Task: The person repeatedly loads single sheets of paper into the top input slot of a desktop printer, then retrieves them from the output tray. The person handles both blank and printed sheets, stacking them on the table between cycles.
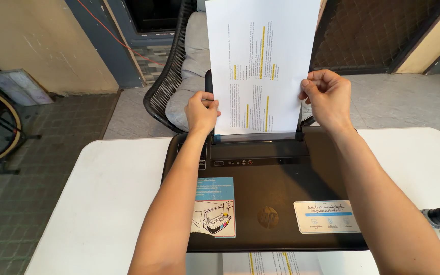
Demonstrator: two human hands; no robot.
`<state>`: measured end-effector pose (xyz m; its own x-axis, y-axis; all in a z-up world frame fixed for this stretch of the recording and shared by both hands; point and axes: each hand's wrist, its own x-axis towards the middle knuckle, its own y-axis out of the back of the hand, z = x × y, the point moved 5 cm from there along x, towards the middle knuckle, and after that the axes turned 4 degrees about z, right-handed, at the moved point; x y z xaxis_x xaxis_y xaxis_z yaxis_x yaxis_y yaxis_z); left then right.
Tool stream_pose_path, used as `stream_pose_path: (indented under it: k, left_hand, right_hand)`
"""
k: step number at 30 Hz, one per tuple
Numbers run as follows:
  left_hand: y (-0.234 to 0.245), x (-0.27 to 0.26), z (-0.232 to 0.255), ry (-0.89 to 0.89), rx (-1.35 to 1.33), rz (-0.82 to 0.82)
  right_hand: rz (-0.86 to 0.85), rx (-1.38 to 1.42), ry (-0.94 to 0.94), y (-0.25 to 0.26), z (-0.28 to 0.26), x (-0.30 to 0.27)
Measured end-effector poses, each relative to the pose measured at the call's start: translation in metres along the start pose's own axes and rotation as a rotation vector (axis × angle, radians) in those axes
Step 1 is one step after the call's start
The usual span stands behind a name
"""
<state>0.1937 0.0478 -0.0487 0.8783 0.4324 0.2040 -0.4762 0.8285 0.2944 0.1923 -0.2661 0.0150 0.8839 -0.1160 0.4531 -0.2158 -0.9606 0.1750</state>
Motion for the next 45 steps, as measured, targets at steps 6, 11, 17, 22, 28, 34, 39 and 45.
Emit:
stream_pose_path:
  k: [6, 11, 17, 22, 28, 34, 39, 45]
  left_hand:
    - [0.000, -0.006, -0.006, 0.021, 0.009, 0.009]
    - [-0.003, -0.006, -0.008, 0.078, 0.057, -0.049]
    - [-0.006, -0.005, -0.014, 0.069, -0.002, -0.045]
    - [-0.002, -0.001, -0.029, 0.120, 0.046, -0.090]
    - [0.007, 0.000, -0.035, 0.118, 0.260, -0.039]
    - [0.004, -0.001, -0.017, -0.020, 0.214, 0.111]
    - [-0.001, -0.009, -0.008, 0.015, 0.182, 0.123]
    - [0.002, -0.019, -0.006, -0.006, 0.196, 0.140]
  right_hand:
    - [0.042, -0.112, -0.063, 0.000, 0.024, 0.007]
    - [0.073, -0.058, -0.080, 0.004, 0.038, 0.017]
    - [0.068, -0.021, -0.029, 0.003, 0.036, 0.019]
    - [0.007, 0.016, -0.057, 0.000, 0.044, 0.015]
    - [-0.025, -0.193, -0.161, -0.008, 0.063, 0.012]
    - [-0.016, -0.398, -0.144, -0.017, 0.062, 0.006]
    - [-0.122, -0.652, -0.113, -0.032, 0.071, 0.003]
    - [-0.100, -0.686, -0.076, -0.039, 0.098, 0.002]
